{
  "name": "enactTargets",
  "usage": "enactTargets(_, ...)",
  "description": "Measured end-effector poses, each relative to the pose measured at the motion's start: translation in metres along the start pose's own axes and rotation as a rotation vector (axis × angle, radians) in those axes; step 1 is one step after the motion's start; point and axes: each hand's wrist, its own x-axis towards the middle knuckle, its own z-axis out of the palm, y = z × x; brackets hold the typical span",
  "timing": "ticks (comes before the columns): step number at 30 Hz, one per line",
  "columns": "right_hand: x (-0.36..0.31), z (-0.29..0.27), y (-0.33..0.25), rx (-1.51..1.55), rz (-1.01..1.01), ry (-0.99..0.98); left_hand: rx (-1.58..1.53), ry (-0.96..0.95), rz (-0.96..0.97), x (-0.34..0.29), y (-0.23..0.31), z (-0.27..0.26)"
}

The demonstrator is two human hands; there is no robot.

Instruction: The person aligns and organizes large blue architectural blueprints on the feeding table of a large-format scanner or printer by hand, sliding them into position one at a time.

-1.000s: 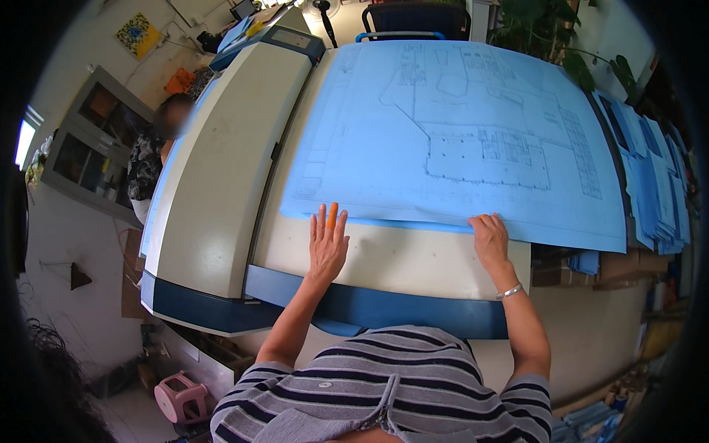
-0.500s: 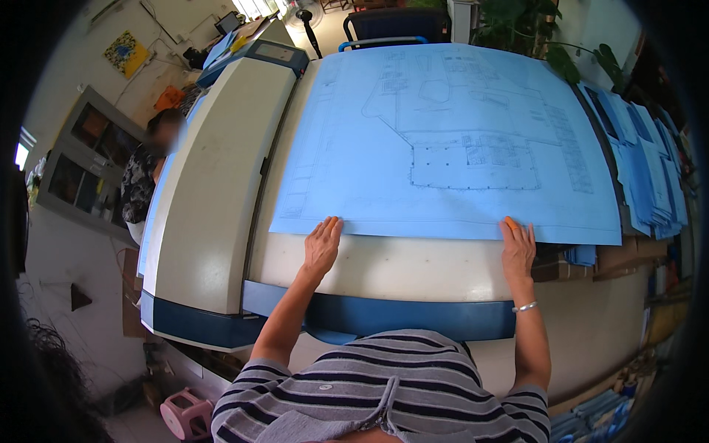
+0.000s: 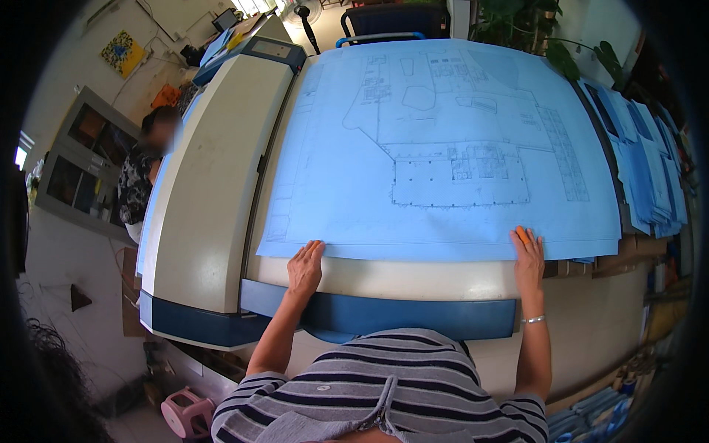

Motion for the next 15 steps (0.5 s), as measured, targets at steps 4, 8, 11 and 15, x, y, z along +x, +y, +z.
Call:
enactTargets(4, -0.003, -0.014, -0.010, 0.073, -0.002, -0.055, -0.059, -0.037, -0.064, -0.001, -0.003, -0.012)
enactTargets(8, -0.005, -0.031, -0.015, 0.149, 0.002, -0.131, -0.058, -0.061, -0.122, 0.006, 0.000, -0.022)
enactTargets(11, -0.003, -0.045, -0.018, 0.210, 0.019, -0.215, -0.036, -0.099, -0.151, 0.011, 0.003, -0.030)
enactTargets(15, 0.009, -0.074, -0.027, 0.193, 0.034, -0.348, -0.048, -0.131, -0.220, 0.020, 0.009, -0.039)
